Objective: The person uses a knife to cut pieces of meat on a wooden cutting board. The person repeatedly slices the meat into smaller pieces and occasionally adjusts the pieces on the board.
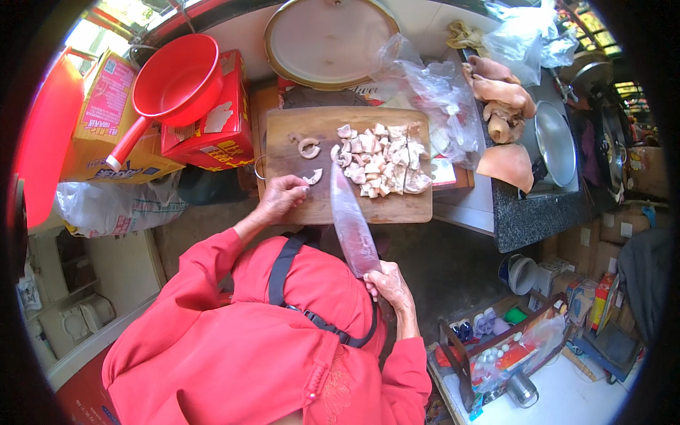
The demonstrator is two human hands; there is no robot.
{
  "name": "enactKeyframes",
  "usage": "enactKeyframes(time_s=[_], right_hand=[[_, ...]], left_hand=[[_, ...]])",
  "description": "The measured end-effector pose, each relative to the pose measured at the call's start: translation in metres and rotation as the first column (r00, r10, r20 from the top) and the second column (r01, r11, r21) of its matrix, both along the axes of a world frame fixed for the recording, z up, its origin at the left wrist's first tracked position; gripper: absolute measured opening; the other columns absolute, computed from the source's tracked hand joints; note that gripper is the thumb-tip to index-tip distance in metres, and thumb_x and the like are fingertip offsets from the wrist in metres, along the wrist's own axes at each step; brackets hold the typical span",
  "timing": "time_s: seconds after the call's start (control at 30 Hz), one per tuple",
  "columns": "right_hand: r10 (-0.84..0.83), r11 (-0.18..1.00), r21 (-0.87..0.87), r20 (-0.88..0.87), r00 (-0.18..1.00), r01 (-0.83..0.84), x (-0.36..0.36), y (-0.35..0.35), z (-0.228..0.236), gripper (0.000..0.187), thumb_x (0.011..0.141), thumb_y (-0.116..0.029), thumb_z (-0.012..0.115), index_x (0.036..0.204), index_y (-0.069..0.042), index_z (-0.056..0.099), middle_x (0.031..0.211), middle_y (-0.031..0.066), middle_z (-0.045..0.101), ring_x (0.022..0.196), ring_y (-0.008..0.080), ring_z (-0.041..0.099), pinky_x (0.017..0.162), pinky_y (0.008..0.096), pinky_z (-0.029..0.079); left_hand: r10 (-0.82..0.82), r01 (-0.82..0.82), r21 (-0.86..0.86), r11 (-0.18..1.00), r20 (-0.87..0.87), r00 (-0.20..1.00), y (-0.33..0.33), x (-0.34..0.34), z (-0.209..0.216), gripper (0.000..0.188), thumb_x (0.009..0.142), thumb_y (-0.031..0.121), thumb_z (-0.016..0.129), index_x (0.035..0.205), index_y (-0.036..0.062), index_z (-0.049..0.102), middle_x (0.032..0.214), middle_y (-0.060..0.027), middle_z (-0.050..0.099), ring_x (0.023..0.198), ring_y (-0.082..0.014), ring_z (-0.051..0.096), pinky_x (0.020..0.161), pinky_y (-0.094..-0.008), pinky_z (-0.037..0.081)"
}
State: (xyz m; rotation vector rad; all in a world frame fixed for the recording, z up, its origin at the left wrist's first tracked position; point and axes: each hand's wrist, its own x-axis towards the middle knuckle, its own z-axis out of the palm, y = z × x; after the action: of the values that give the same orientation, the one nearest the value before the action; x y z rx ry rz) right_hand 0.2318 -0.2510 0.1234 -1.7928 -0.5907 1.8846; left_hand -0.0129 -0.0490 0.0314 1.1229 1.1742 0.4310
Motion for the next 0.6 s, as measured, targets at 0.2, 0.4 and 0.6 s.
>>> enactKeyframes(time_s=[0.2, 0.4, 0.6], right_hand=[[-0.22, 0.975, 0.051, 0.026, 0.975, 0.218, 0.002, -0.015, 0.005, 0.005, 0.076, -0.005, 0.054, 0.072, -0.002, 0.053, 0.057, 0.003, 0.051, 0.044, 0.0096, 0.047, 0.04, 0.0262, 0.042], [-0.285, 0.955, 0.085, 0.015, 0.958, 0.283, 0.001, -0.024, -0.001, 0.007, 0.077, -0.007, 0.054, 0.071, -0.002, 0.055, 0.057, 0.0032, 0.053, 0.044, 0.0096, 0.048, 0.04, 0.0261, 0.043], [-0.332, 0.938, 0.076, -0.076, 0.94, 0.337, -0.003, -0.034, -0.013, 0.01, 0.082, -0.012, 0.061, 0.079, -0.002, 0.06, 0.064, 0.0008, 0.057, 0.052, 0.0077, 0.051, 0.045, 0.0242, 0.043]], left_hand=[[0.013, 0.31, 0.702, 0.641, -0.414, 0.91, 0.007, 0.063, -0.014, 0.013, 0.083, 0.017, 0.064, 0.09, 0.0056, 0.066, 0.084, -0.012, 0.062, 0.078, -0.0307, 0.062, 0.069, -0.0414, 0.051], [0.024, 0.467, 0.681, 0.563, -0.579, 0.815, 0.017, 0.091, -0.028, 0.015, 0.082, 0.019, 0.064, 0.09, 0.0067, 0.064, 0.086, -0.015, 0.059, 0.08, -0.0358, 0.062, 0.068, -0.045, 0.051], [-0.01, 0.569, 0.711, 0.412, -0.621, 0.783, 0.026, 0.081, -0.045, 0.012, 0.082, 0.009, 0.054, 0.088, 0.0099, 0.065, 0.082, -0.0121, 0.06, 0.075, -0.0317, 0.062, 0.061, -0.0419, 0.052]])
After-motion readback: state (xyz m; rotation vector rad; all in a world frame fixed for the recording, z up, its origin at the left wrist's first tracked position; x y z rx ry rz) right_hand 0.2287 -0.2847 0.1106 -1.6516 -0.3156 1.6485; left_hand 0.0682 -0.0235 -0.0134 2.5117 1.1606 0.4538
